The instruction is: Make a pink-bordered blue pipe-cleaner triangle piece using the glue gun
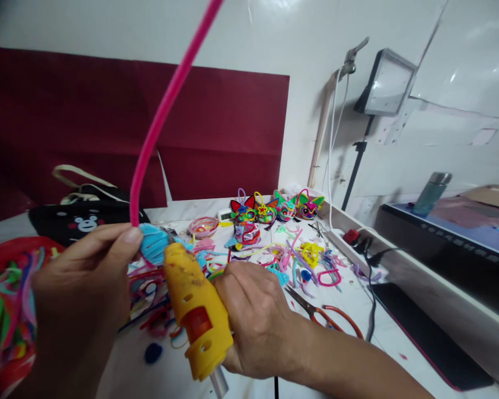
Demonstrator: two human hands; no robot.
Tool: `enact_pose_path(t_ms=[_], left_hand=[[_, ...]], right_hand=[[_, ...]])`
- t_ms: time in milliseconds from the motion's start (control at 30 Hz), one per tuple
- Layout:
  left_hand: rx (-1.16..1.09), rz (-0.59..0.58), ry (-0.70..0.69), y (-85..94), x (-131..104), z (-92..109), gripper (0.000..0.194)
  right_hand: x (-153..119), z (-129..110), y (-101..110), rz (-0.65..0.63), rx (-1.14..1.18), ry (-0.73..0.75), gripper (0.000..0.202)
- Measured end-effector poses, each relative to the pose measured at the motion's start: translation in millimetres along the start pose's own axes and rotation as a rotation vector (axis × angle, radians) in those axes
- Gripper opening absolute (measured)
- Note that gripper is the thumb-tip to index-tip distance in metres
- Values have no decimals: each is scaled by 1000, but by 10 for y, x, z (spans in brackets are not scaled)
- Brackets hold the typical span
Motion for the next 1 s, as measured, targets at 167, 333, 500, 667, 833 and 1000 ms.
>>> enact_pose_path(t_ms=[167,333,500,667,833,1000], left_hand=[[-59,-43,11,-41,-31,-39,12],[-58,-34,-55,-57,-35,-49,7],[-68,-76,-40,-80,-47,-12,6],[-99,-60,0,-147,-93,29,5],[-109,-82,8,-171,-123,35,6],[-91,-98,-11,-149,-122,65,6]], right_hand=[[5,-9,-3,4,8,9,12],[11,-11,-7,24,13,11,13],[29,-18,6,20,13,-3,13],[38,-20,14,12,2,7,15],[27,-13,6,4,28,11,14],[29,-16,12,3,24,13,14]])
Point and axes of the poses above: each hand's wrist, its own x-axis towards the middle knuckle, its own y-axis out of the back of the hand, z = x × y, the point moved 2 cm from there along x, towards the middle knuckle
